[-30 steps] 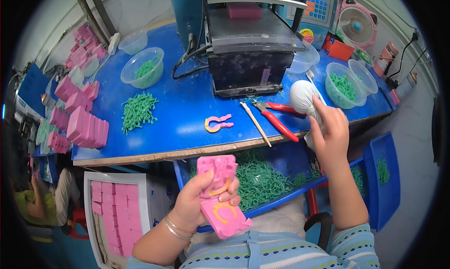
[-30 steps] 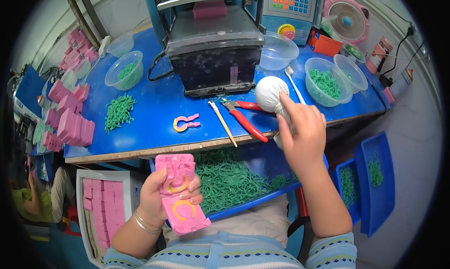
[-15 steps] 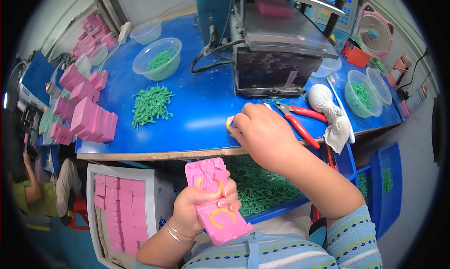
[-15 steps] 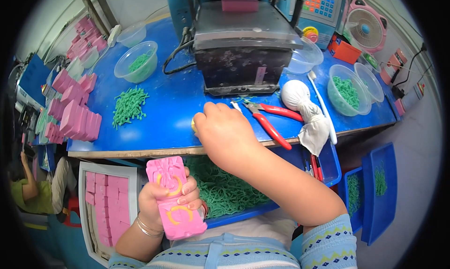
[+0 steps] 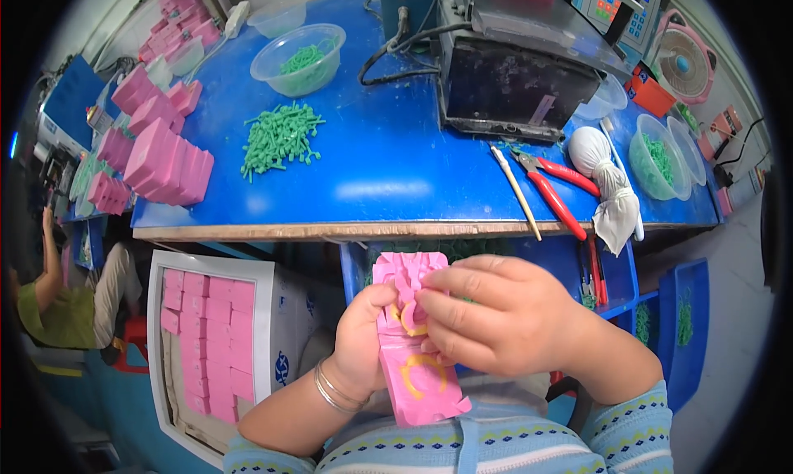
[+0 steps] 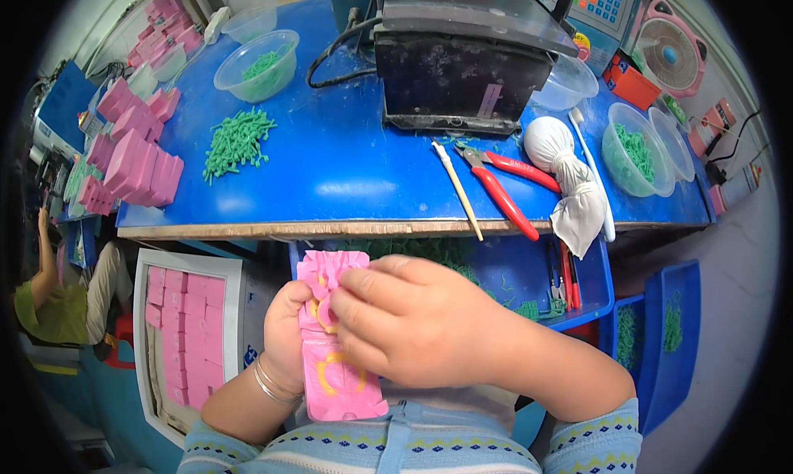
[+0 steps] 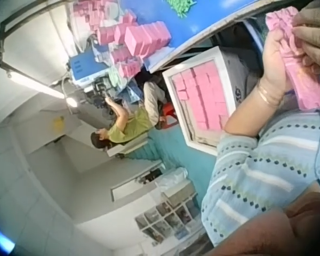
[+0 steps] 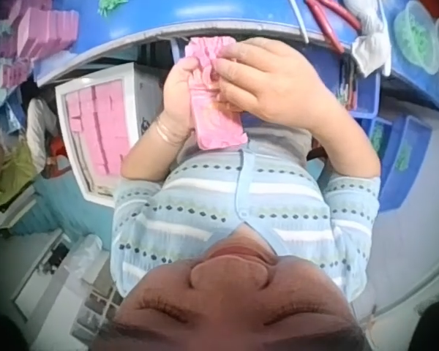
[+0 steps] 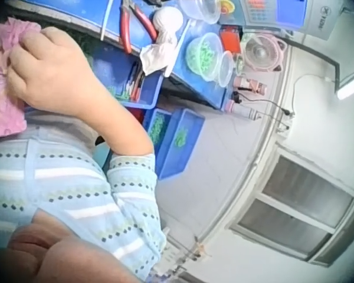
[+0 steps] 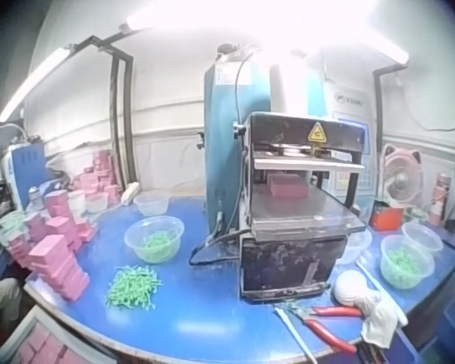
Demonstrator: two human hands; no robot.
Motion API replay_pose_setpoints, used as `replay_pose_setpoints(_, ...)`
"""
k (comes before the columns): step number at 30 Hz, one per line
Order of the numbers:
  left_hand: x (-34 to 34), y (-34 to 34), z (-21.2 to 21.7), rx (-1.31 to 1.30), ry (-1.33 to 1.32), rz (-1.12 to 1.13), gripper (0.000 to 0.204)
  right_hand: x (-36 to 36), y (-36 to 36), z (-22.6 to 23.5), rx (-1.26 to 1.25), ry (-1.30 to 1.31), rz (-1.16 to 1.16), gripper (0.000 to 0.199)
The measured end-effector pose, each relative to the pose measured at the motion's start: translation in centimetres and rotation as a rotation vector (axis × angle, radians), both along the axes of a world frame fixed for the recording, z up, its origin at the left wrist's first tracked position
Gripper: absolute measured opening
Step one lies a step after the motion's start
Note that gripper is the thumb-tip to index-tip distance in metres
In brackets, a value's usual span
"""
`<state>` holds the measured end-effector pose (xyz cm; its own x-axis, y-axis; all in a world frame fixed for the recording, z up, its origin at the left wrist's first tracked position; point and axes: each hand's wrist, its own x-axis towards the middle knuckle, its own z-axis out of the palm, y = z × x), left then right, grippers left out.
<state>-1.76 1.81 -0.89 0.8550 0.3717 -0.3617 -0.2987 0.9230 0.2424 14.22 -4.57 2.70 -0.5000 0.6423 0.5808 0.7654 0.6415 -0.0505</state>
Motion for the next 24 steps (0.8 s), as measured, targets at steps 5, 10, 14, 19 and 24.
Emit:
replay_pose_setpoints(5,1.1,-0.9,0.6,0.032,0.093,-0.036,0.049,0.4,-1.3,-0.2,-0.058,0.015,-0.095,0.023)
replay_pose_setpoints(10,1.2,-1.4,-0.9,0.045,-0.088,-0.138,0.05,0.3,-2.5,-0.8,-0.075,0.093,-0.197,0.024)
replay_pose_setpoints(14,1.8,-1.8,-0.2,0.148,0.054,-0.099,0.051,0.8,-3.2,-1.5,-0.238,0.525,-0.301,0.04)
replay_pose_setpoints(19,2.0,-1.7,-1.8,0.064,-0.407,-0.24,0.053,0.9,-3.6,-2.2,-0.597,1.041,-0.261,0.039)
replay_pose_setpoints(24,2.0,-1.6,0.4,0.539,0.054,-0.153,0.053,1.6,-3.8,-2.7,-0.619,1.155,-0.236,0.02)
